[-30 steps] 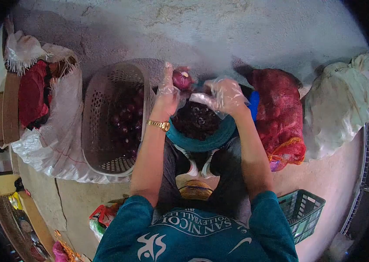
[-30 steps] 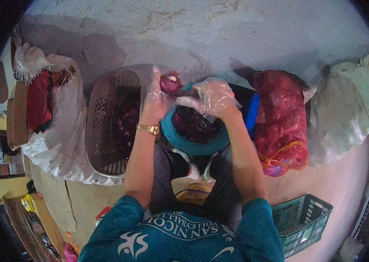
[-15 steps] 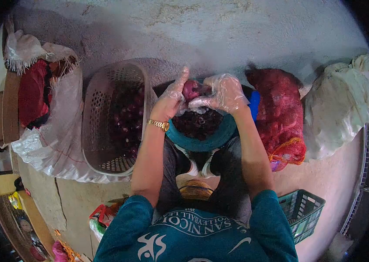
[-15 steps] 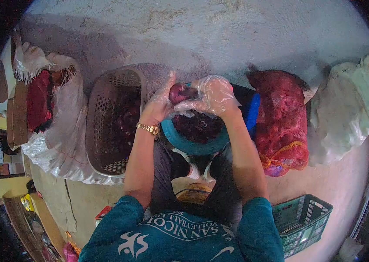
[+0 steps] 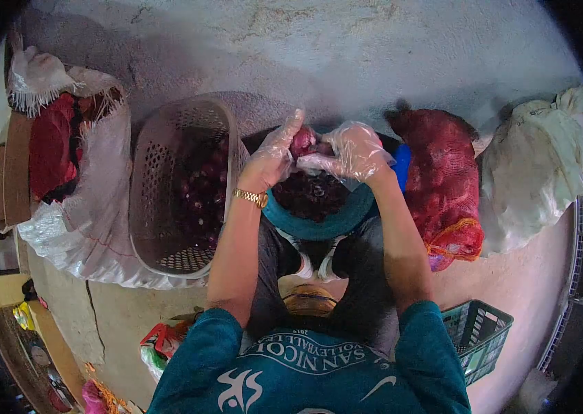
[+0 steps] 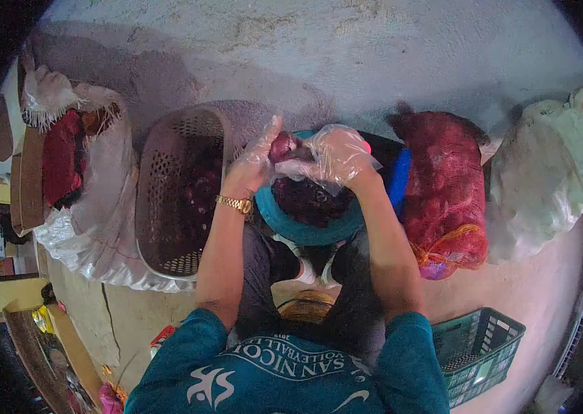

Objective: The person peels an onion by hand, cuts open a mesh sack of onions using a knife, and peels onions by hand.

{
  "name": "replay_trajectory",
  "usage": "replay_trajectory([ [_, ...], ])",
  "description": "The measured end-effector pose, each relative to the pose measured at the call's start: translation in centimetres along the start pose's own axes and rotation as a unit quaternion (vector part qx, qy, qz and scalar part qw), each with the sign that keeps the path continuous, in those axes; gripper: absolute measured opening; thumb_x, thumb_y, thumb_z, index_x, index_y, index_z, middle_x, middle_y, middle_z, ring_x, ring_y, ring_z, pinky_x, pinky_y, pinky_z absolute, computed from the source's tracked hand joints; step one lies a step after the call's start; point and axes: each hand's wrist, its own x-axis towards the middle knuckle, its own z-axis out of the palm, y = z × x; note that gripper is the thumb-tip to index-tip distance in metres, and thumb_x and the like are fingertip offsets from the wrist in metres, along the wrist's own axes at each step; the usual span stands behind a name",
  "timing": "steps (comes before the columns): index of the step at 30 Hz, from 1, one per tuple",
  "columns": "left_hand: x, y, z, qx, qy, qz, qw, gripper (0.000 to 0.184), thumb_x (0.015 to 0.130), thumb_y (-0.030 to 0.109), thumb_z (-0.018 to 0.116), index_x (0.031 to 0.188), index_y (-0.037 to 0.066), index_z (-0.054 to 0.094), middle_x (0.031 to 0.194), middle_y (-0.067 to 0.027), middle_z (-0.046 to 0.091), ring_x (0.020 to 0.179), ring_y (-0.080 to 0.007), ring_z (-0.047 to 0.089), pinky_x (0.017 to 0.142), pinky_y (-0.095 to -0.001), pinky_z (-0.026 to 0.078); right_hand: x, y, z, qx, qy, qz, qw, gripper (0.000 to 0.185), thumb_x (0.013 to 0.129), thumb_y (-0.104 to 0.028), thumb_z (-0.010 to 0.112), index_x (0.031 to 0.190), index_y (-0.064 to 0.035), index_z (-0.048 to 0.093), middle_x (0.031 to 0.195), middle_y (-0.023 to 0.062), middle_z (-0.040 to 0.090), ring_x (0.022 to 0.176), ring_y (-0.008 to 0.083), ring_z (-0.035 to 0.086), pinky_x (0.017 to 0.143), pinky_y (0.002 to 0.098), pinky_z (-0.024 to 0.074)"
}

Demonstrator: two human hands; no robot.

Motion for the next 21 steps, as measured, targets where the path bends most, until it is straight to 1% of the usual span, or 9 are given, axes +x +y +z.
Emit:
replay_trajectory([
  [3,-0.1,0.4,0.0,0.014,0.028,0.032,0.999,0.053,0.085,0.058,0.055,0.089,0.006,0.062,0.088,-0.0071,0.064,0.077,-0.0169,0.061,0.07,-0.0314,0.051,-0.1,0.2,0.5,0.013,-0.019,-0.037,0.999,0.065,0.071,-0.069,0.057,0.087,-0.0076,0.069,0.076,0.0188,0.064,0.079,0.0374,0.062,0.07,0.0458,0.0478],
  [7,0.5,0.4,-0.3,-0.013,0.089,0.081,0.993,0.054,0.085,0.058,0.054,0.09,0.005,0.062,0.086,-0.0083,0.064,0.077,-0.0182,0.061,0.069,-0.0328,0.051,-0.4,-0.6,0.1,-0.014,-0.058,-0.028,0.998,0.06,0.073,-0.065,0.058,0.086,-0.0084,0.07,0.076,0.0166,0.065,0.077,0.0367,0.062,0.072,0.0457,0.0475],
  [10,0.4,0.9,-1.2,-0.109,0.045,0.036,0.992,0.055,0.086,0.056,0.054,0.095,0.003,0.06,0.086,-0.0097,0.064,0.079,-0.0206,0.061,0.072,-0.0343,0.051,-0.7,0.5,1.1,-0.016,-0.049,-0.032,0.998,0.052,0.075,-0.058,0.059,0.088,-0.0087,0.07,0.078,0.0169,0.065,0.077,0.0371,0.062,0.072,0.0457,0.0475],
  [12,0.6,1.1,-2.0,-0.12,0.04,0.034,0.991,0.054,0.087,0.055,0.053,0.098,0.003,0.059,0.088,-0.0094,0.064,0.081,-0.0213,0.061,0.072,-0.0358,0.051,-1.1,1.0,1.6,-0.02,0.041,-0.039,0.998,0.044,0.078,-0.05,0.059,0.084,-0.0076,0.069,0.076,0.018,0.064,0.075,0.0379,0.061,0.07,0.0461,0.0473],
  [13,0.7,1.1,-2.2,-0.131,0.036,0.031,0.99,0.053,0.088,0.054,0.053,0.101,0.003,0.058,0.091,-0.0091,0.064,0.084,-0.022,0.061,0.073,-0.0373,0.051,-1.0,1.3,1.8,-0.021,0.041,-0.039,0.998,0.044,0.078,-0.05,0.059,0.084,-0.0076,0.069,0.076,0.018,0.064,0.075,0.0379,0.061,0.07,0.0461,0.0473],
  [15,0.7,0.9,-2.0,-0.145,0.053,0.033,0.987,0.05,0.088,0.052,0.053,0.103,0.004,0.058,0.094,-0.0085,0.063,0.086,-0.022,0.06,0.072,-0.0385,0.051,-0.4,1.5,2.0,0.034,-0.005,0.028,0.999,0.069,0.078,-0.071,0.046,0.081,-0.0063,0.069,0.081,0.0198,0.065,0.084,0.0386,0.062,0.076,0.0466,0.0482],
  [18,0.8,0.8,-2.0,-0.157,0.061,0.054,0.984,0.045,0.089,0.048,0.055,0.104,0.006,0.057,0.098,-0.0075,0.062,0.089,-0.0217,0.059,0.072,-0.0407,0.051,-0.4,1.5,1.4,0.014,-0.027,0.058,0.998,0.065,0.082,-0.067,0.044,0.078,-0.0068,0.07,0.081,0.0204,0.065,0.086,0.0387,0.061,0.077,0.0462,0.0481],
  [20,1.0,0.7,-2.1,-0.156,0.048,0.073,0.984,0.042,0.088,0.047,0.057,0.103,0.007,0.057,0.099,-0.007,0.061,0.09,-0.0214,0.059,0.072,-0.0417,0.051,-0.4,1.3,1.1,0.004,-0.016,0.06,0.998,0.067,0.08,-0.069,0.046,0.077,-0.0061,0.069,0.08,0.0199,0.065,0.084,0.0386,0.062,0.077,0.0458,0.0483],
  [21,1.1,0.6,-2.1,-0.141,0.05,0.081,0.985,0.04,0.087,0.047,0.059,0.101,0.009,0.056,0.095,-0.0059,0.06,0.085,-0.0188,0.057,0.069,-0.0375,0.05,-0.4,1.0,0.9,-0.004,-0.005,0.062,0.998,0.069,0.077,-0.071,0.047,0.075,-0.0053,0.069,0.078,0.0194,0.065,0.083,0.0385,0.062,0.076,0.0455,0.0484],
])
